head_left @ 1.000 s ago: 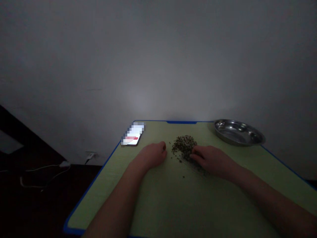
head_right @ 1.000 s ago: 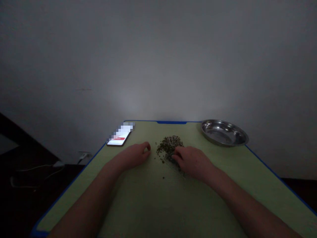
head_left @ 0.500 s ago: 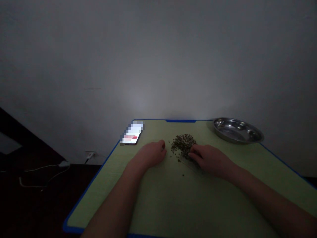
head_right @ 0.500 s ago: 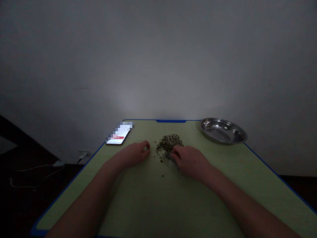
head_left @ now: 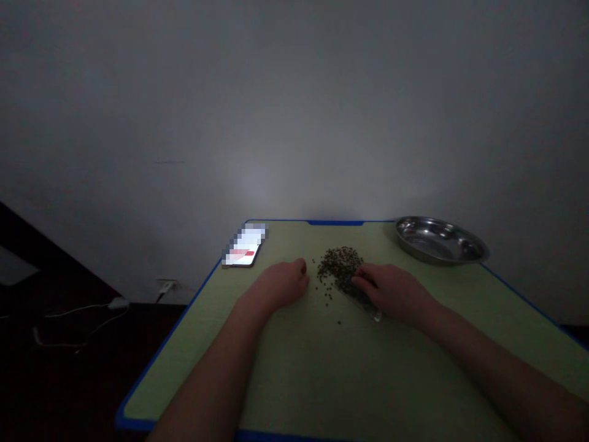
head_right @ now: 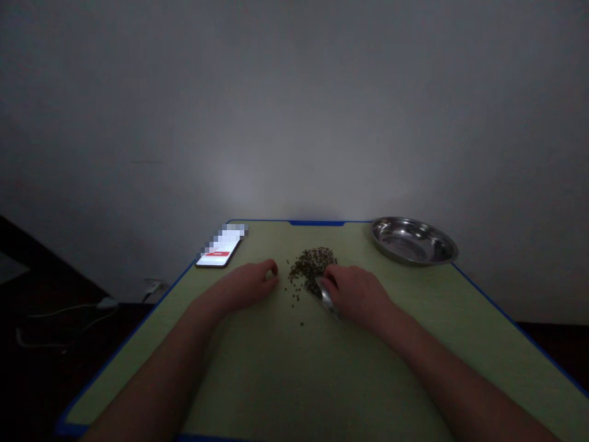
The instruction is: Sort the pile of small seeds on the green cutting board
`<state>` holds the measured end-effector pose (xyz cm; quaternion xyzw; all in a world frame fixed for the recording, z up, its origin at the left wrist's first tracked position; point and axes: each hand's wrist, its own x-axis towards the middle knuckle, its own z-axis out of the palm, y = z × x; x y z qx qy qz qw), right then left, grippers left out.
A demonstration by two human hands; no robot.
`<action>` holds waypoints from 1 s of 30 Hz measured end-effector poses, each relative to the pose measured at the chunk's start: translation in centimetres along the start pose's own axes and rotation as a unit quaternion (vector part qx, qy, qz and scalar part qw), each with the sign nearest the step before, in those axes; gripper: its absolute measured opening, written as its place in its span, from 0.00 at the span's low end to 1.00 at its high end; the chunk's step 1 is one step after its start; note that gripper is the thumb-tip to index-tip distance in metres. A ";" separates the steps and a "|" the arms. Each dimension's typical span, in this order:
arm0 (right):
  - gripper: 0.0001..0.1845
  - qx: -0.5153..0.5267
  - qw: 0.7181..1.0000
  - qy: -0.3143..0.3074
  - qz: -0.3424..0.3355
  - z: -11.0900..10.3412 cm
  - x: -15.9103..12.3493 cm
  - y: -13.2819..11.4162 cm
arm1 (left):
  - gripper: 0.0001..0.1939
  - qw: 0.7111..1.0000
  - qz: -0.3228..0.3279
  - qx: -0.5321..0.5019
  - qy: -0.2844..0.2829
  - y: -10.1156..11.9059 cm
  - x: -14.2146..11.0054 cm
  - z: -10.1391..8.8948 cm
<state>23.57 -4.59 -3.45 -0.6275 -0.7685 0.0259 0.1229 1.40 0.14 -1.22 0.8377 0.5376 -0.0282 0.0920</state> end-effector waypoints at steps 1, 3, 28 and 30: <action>0.12 -0.001 1.000 0.001 0.003 0.1 0.0 0.0 | 0.16 1.000 -0.001 0.001 0.001 0.0 0.0 0.0; 0.12 -0.006 1.000 0.004 0.005 0.2 0.1 0.0 | 0.16 1.000 -0.001 -0.001 0.003 -0.1 0.1 0.1; 0.13 -0.012 1.000 0.021 0.001 0.2 0.1 -0.8 | 0.16 1.000 0.008 -0.001 0.013 -0.3 0.2 0.3; 0.13 -0.014 1.000 0.020 0.004 0.3 0.2 -0.8 | 0.16 1.000 0.007 0.001 0.011 -0.3 0.2 0.3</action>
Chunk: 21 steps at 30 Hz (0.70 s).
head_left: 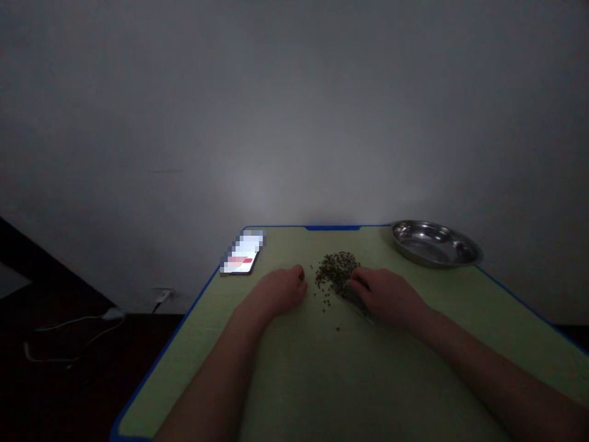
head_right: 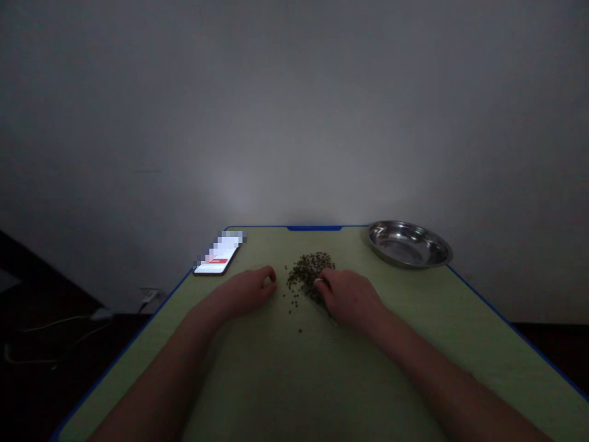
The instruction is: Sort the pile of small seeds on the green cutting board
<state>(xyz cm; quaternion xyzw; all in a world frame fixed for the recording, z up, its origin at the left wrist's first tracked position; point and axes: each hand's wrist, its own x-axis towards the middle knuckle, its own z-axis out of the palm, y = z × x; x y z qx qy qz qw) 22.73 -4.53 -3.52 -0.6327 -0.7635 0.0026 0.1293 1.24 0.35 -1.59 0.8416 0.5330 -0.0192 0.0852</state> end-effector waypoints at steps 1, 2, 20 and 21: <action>0.13 -0.002 1.000 -0.001 0.001 0.0 0.0 0.0 | 0.16 1.000 0.000 0.001 0.000 0.0 0.0 0.0; 0.13 -0.004 1.000 -0.001 0.002 0.1 0.1 0.0 | 0.16 1.000 0.000 0.002 0.001 0.0 0.0 0.0; 0.14 -0.024 0.998 -0.003 -0.050 0.3 1.4 -0.5 | 0.16 1.000 -0.009 -0.007 0.008 0.0 -0.1 -0.1; 0.14 -0.020 0.998 -0.004 -0.052 0.3 1.3 -0.5 | 0.16 1.000 -0.009 -0.008 0.008 0.0 -0.1 -0.1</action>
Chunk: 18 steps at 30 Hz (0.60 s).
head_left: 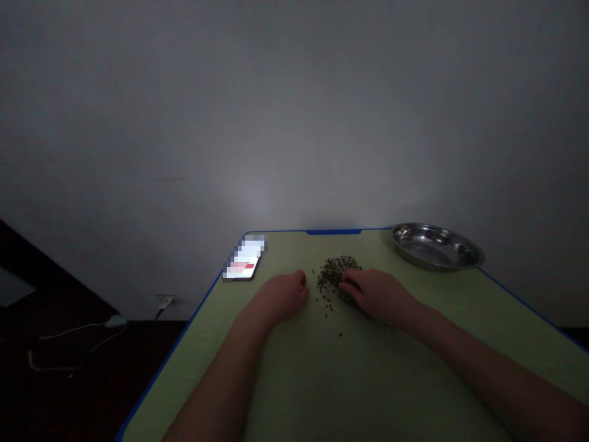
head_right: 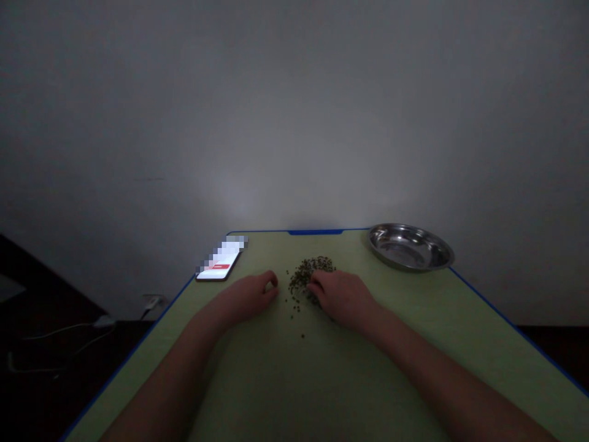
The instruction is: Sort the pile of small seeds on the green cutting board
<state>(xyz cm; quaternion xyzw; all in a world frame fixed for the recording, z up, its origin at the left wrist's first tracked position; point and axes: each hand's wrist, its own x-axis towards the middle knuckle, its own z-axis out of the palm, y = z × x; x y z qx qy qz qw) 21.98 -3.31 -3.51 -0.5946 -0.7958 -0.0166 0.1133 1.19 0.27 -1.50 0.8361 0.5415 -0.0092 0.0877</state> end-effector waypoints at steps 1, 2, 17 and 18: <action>0.13 0.004 1.000 -0.002 -0.003 0.0 -0.1 0.0 | 0.15 1.000 0.001 -0.002 -0.001 0.0 0.0 0.0; 0.13 0.009 1.000 -0.003 -0.005 0.0 -0.2 0.1 | 0.15 1.000 0.001 -0.005 -0.001 0.0 0.0 0.0; 0.11 -0.005 1.000 -0.003 -0.019 -0.1 -0.1 -0.1 | 0.15 1.000 -0.016 -0.007 0.008 -0.6 0.1 0.1; 0.11 -0.011 1.000 -0.005 -0.020 -0.2 -0.1 -0.1 | 0.15 1.000 -0.017 -0.005 0.008 -0.6 0.2 0.1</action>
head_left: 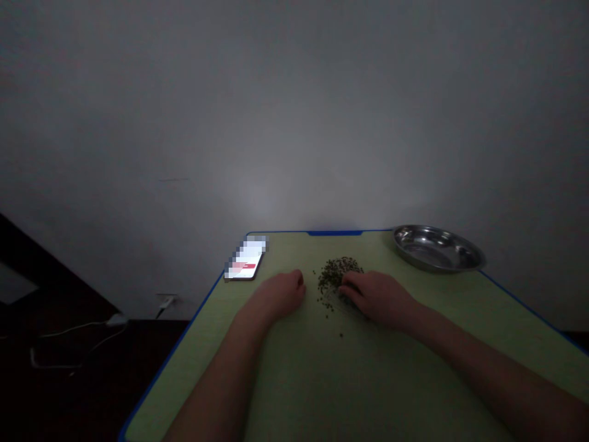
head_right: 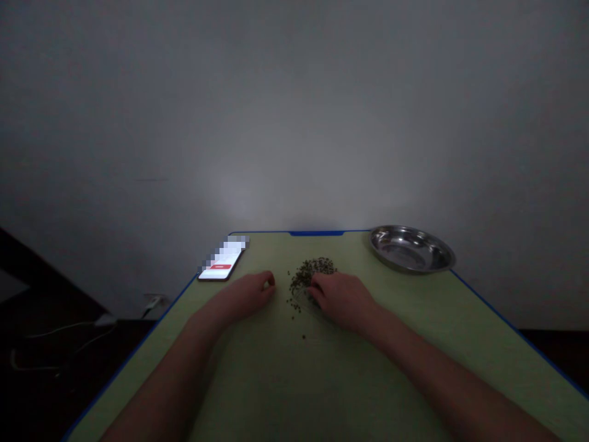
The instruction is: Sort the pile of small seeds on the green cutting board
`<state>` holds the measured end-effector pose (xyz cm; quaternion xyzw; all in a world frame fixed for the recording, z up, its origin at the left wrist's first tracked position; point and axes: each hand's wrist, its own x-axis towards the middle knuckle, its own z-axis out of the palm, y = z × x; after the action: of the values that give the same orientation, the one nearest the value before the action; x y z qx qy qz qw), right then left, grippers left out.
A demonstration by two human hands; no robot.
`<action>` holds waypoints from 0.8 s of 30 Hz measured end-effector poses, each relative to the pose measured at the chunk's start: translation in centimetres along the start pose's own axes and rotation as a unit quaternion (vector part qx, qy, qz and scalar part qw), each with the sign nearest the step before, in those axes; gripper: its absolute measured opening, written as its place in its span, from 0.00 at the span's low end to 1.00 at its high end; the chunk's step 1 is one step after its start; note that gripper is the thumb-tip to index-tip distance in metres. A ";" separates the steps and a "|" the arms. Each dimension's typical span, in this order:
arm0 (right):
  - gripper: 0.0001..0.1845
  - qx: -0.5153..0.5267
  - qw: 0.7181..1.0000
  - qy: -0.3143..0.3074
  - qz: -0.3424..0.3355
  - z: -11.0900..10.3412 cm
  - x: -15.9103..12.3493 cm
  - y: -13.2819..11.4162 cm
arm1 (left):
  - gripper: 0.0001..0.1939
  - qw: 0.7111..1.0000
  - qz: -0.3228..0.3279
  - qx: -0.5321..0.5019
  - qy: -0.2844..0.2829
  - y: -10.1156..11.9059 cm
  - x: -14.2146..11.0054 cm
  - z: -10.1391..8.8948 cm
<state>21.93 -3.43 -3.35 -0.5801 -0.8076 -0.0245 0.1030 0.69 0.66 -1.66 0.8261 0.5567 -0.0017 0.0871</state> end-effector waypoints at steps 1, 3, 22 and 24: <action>0.12 -0.004 1.000 -0.002 -0.001 0.0 0.0 0.0 | 0.15 1.000 -0.001 0.002 0.000 0.0 0.0 0.0; 0.12 -0.013 1.000 -0.004 -0.001 -0.2 0.1 0.0 | 0.15 1.000 -0.004 0.007 0.001 -0.1 0.0 0.0; 0.13 -0.018 0.997 -0.021 -0.065 -0.9 2.1 -1.5 | 0.15 1.000 -0.003 0.000 -0.007 -0.2 -0.1 -0.5; 0.14 -0.013 0.997 -0.023 -0.078 -0.9 2.5 -1.6 | 0.15 1.000 -0.004 0.001 -0.001 -0.4 -0.1 -0.5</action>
<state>19.76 -1.78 -1.86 -0.5173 -0.8521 -0.0293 0.0744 0.26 0.80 -1.23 0.8240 0.5599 -0.0039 0.0866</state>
